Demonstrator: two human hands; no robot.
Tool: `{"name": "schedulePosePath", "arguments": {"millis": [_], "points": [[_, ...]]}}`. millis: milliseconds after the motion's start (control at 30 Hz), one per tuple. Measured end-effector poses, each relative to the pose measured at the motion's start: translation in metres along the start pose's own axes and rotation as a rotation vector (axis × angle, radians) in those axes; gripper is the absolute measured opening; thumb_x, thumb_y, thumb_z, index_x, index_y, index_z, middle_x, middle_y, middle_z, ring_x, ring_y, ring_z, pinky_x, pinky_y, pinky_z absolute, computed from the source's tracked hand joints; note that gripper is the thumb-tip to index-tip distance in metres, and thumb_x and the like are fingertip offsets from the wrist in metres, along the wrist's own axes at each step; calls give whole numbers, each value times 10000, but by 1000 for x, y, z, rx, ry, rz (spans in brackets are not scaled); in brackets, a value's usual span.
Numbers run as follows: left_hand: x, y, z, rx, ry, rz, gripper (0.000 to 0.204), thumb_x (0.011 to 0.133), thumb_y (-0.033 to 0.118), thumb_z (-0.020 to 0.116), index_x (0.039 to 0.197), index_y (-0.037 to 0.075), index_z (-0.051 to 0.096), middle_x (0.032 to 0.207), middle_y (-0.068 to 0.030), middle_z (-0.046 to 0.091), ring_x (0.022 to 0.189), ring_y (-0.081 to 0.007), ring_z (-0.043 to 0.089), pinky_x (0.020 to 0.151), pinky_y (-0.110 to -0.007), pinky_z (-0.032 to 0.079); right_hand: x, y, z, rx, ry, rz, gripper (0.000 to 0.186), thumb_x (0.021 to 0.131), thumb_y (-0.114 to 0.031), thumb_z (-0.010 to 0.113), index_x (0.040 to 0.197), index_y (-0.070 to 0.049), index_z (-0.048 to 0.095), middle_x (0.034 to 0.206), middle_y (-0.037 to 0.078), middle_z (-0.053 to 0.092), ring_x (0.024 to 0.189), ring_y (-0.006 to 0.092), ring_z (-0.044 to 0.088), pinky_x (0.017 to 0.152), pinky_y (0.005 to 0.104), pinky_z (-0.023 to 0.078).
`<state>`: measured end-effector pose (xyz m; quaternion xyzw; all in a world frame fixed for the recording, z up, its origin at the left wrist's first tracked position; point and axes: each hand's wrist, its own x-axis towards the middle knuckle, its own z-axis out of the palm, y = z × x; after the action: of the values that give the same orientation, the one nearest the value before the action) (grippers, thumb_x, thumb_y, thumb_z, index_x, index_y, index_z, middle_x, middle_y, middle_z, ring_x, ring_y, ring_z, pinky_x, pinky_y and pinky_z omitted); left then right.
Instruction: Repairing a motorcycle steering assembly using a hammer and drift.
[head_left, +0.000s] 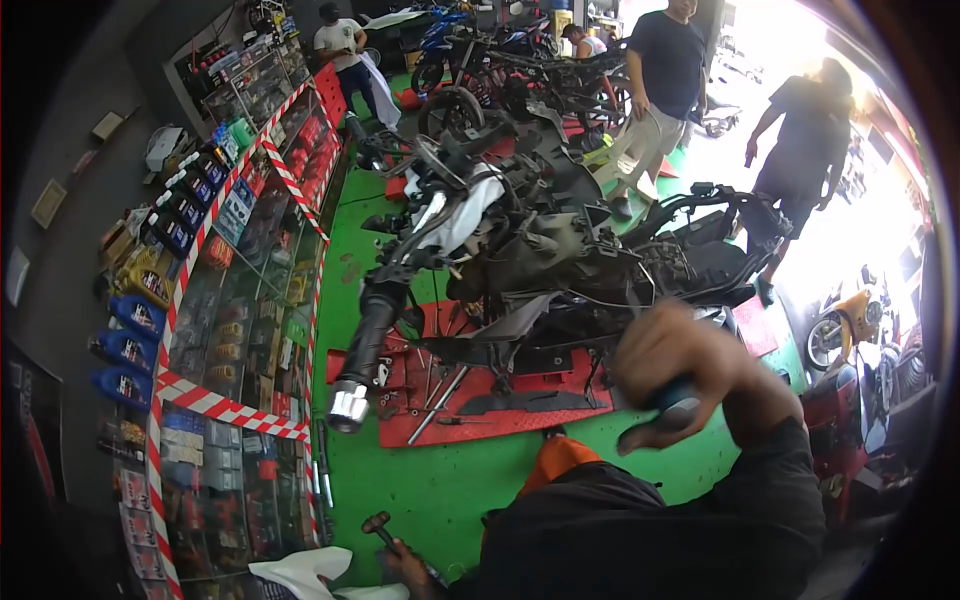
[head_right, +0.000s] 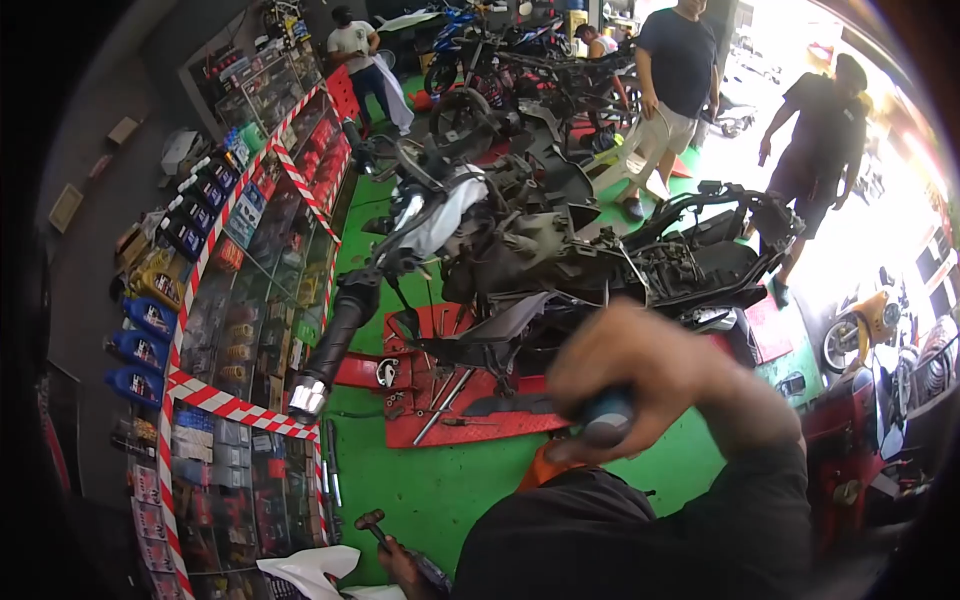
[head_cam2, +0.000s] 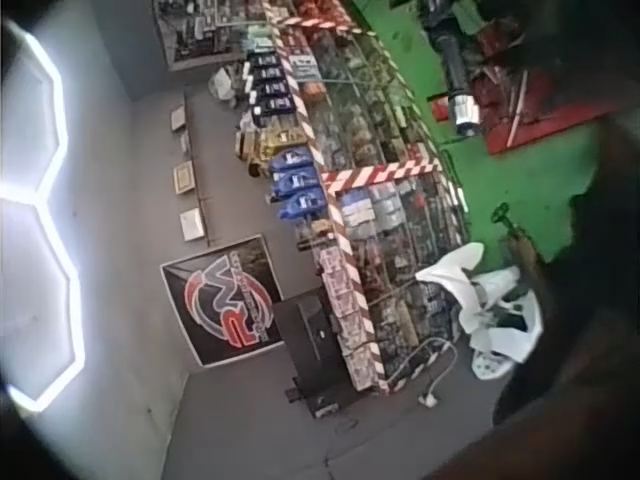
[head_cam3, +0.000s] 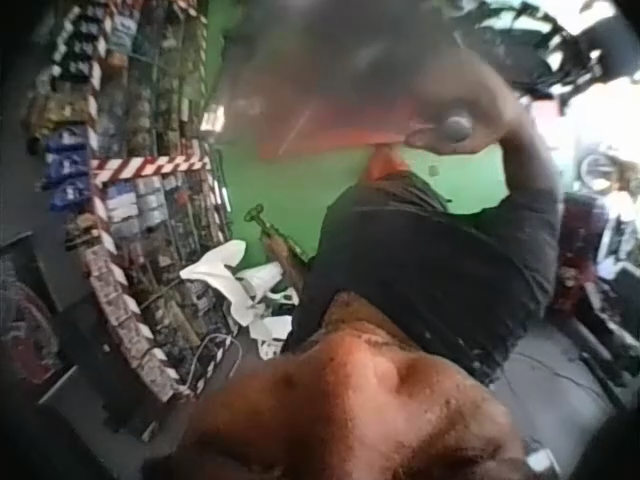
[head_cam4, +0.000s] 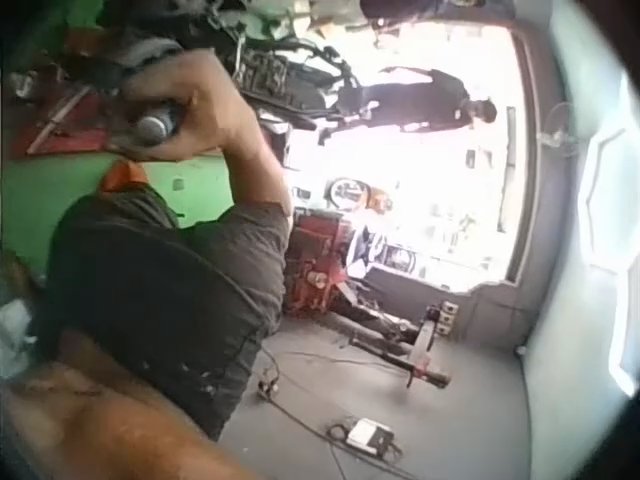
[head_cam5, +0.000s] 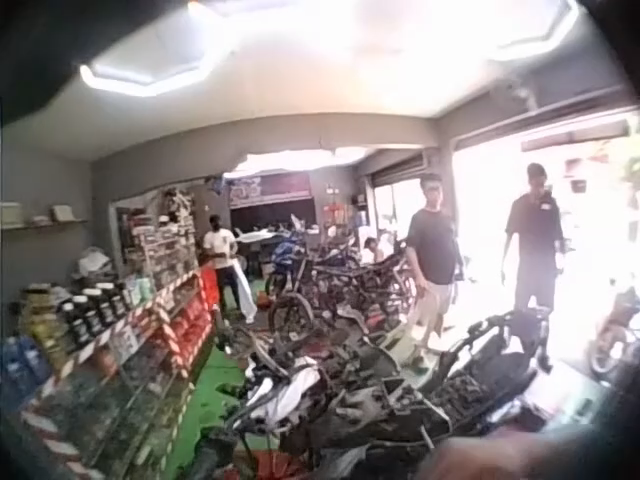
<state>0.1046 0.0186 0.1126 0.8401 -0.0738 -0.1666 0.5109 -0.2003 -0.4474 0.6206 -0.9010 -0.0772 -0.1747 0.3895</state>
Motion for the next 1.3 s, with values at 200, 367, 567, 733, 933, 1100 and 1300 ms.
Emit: {"name": "schedulePosePath", "arguments": {"millis": [200,367,567,733,933,1100,1300], "points": [[-55,118,55,-127,250,186,419,1079,397,492,1048,-18,543,757,-23,516,629,-136,470,546,-310,367,40,62,-114,-239,409,-307,391,877,-182,776,591,-73,531,525,23,544,477,93,545,449,302,375],[-98,203,121,-189,384,518,593,1065,428,485,1390,-68,454,841,-60,541,637,-136,466,553,-293,383,98,173,-138,-26,323,-67,395,896,-424,780,868,-34,722,753,53,700,709,123,656,658,322,533],[-146,287,216,-387,402,607,532,1035,483,533,1197,-23,492,770,-33,507,563,-112,455,478,-250,343,120,257,-127,98,-39,-191,330,870,-350,757,888,-21,738,729,152,694,647,258,682,634,396,530],[-156,343,236,-167,319,753,528,1018,513,552,1097,-8,529,925,-74,565,578,-111,485,452,-247,340,109,285,-101,-35,-18,-356,278,728,-259,814,896,-80,682,727,133,658,712,358,674,624,462,510],[-142,395,236,-101,300,713,512,1026,524,516,1120,21,538,995,-71,575,628,-113,506,468,-218,355,101,303,-104,124,73,-354,421,743,-267,809,1091,-96,644,928,116,686,908,347,686,721,467,542],[-120,433,250,-112,322,747,553,1028,558,486,1107,14,549,899,-60,566,626,-117,492,504,-229,362,95,306,-113,165,118,-407,427,766,-277,794,1125,-105,641,917,118,683,895,352,688,724,475,549],[-99,468,264,-100,333,787,589,1016,599,475,1070,17,544,845,-69,560,609,-130,464,510,-249,349,116,299,-116,158,-80,-322,384,800,-279,763,1118,-83,673,835,155,698,816,376,699,715,485,556]]}}
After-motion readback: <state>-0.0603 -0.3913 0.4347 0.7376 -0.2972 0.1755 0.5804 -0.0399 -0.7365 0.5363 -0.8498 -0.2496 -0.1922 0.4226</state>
